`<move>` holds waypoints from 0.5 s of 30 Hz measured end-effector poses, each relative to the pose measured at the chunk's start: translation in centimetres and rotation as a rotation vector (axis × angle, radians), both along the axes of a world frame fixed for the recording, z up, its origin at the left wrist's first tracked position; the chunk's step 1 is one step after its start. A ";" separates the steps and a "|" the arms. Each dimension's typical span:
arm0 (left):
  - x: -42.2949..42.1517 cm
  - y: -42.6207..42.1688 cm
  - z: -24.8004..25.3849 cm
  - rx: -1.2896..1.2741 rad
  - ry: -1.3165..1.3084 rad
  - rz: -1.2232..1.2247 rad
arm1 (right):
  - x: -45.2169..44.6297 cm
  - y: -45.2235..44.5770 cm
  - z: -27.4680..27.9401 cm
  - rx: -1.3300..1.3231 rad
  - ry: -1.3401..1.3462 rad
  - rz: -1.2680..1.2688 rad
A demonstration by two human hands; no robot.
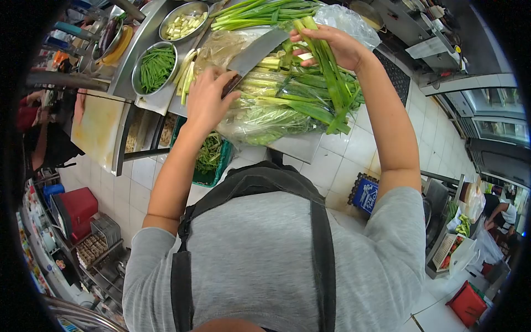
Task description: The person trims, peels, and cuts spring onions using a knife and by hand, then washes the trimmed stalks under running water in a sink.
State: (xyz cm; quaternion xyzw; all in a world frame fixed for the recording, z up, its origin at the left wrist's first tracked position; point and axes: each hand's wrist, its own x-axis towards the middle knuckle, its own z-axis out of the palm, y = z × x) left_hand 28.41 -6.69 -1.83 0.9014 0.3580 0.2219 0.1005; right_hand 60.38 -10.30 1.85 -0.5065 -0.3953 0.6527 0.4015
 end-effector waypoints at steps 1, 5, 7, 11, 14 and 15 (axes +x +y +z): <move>0.4 0.1 0.1 0.153 -0.111 -0.056 | -0.3 0.4 0.0 -0.002 0.000 0.007; 6.1 1.1 1.4 -0.261 -0.422 -0.105 | -2.8 2.1 0.9 0.048 0.061 0.066; 8.7 2.2 1.4 -0.669 -0.689 -0.179 | -4.2 2.7 1.5 0.110 0.117 0.115; 10.3 4.3 -0.1 -1.155 -0.858 -0.135 | -4.3 3.2 1.1 0.215 -0.018 0.064; 8.5 5.4 0.0 -1.265 -1.007 -0.053 | -2.3 2.3 2.8 0.260 -0.094 0.008; 7.8 5.8 0.3 -1.265 -1.005 -0.051 | -1.3 2.0 3.4 0.243 -0.077 -0.009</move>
